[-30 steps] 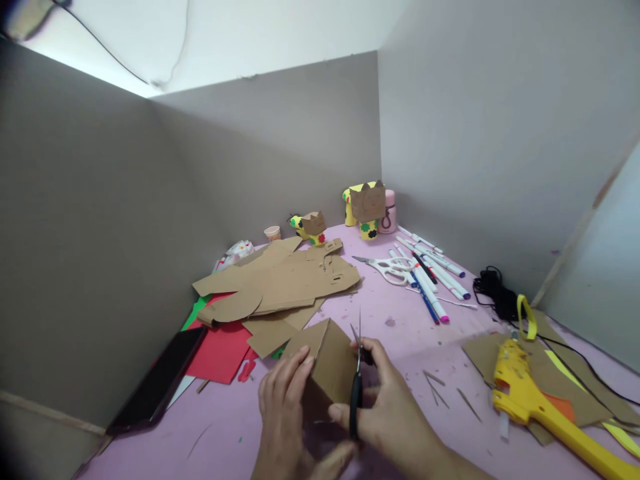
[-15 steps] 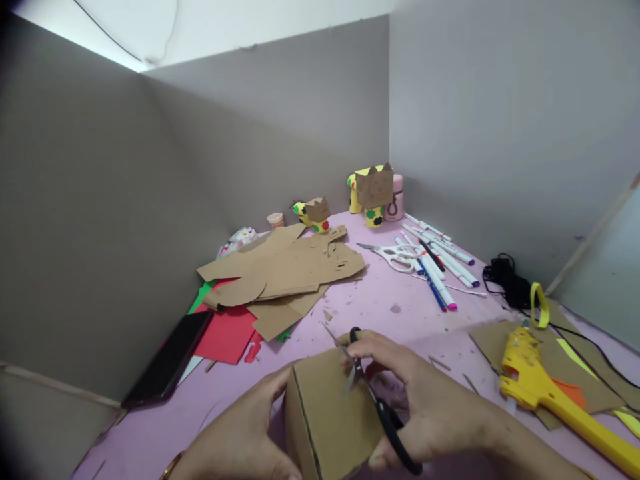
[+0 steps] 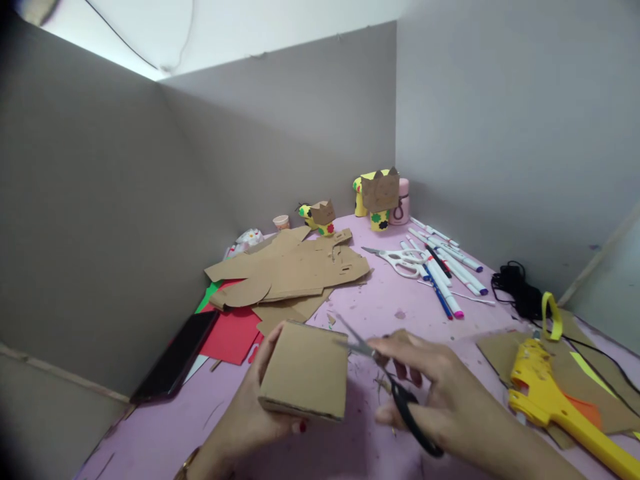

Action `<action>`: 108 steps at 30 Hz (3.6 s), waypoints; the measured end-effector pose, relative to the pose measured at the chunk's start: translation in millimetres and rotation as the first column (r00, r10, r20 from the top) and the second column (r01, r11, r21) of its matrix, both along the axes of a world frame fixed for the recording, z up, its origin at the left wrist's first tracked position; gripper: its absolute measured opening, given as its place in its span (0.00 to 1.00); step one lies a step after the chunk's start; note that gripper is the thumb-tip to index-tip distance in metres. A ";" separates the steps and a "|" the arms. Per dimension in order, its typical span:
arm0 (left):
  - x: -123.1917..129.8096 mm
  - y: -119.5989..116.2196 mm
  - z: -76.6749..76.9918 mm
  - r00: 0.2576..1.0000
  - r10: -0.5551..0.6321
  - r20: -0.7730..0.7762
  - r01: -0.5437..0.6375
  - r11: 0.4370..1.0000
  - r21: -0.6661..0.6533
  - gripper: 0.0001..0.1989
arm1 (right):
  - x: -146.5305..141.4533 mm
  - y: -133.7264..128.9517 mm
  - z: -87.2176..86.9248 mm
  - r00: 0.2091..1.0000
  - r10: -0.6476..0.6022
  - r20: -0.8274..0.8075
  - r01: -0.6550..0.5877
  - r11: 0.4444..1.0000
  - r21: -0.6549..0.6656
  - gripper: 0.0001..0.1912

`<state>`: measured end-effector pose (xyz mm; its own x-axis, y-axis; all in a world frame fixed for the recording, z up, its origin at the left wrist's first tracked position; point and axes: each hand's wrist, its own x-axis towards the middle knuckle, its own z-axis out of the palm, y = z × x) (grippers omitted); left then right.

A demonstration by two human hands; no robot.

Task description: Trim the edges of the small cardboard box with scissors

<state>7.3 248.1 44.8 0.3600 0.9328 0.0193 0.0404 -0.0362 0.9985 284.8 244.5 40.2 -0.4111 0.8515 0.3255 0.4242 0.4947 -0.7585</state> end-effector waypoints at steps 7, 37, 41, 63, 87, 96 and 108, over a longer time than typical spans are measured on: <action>-10.5 3.6 5.7 0.976 0.185 -0.113 -0.175 0.980 0.099 0.55 | -5.3 -13.3 0.1 0.952 -0.041 0.304 -0.074 0.931 0.357 0.36; 1.8 2.7 1.8 0.988 0.152 -0.025 -0.153 0.988 -0.021 0.55 | -12.3 -19.3 4.6 0.949 -0.067 0.309 -0.105 0.856 0.506 0.12; 1.9 4.0 2.1 0.992 0.129 0.007 -0.128 0.991 -0.027 0.53 | -11.9 -20.0 2.6 0.947 -0.049 0.319 -0.122 0.859 0.497 0.12; 4.0 -0.8 -3.6 0.998 0.069 0.003 -0.069 0.998 -0.003 0.55 | -12.0 -21.0 4.7 0.939 -0.072 0.335 -0.124 0.841 0.527 0.15; 13.4 -2.9 -2.7 0.987 0.132 -0.086 -0.132 0.991 0.009 0.53 | -14.7 -20.9 5.2 0.904 -0.167 0.394 -0.084 0.834 0.545 0.12; 15.6 -3.2 -2.2 0.993 0.116 -0.006 -0.117 0.993 -0.036 0.54 | -15.1 -19.5 4.3 0.909 -0.195 0.368 -0.076 0.790 0.608 0.13; 15.5 -2.6 -0.5 0.998 0.058 0.010 -0.058 0.998 -0.014 0.53 | -13.6 -21.1 2.4 0.915 -0.147 0.376 -0.110 0.806 0.581 0.10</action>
<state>22.8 245.5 44.3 0.3048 0.9524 0.0098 0.0316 -0.0204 0.9993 271.2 223.4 42.6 -0.5960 0.5605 0.5750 0.6286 0.7713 -0.1002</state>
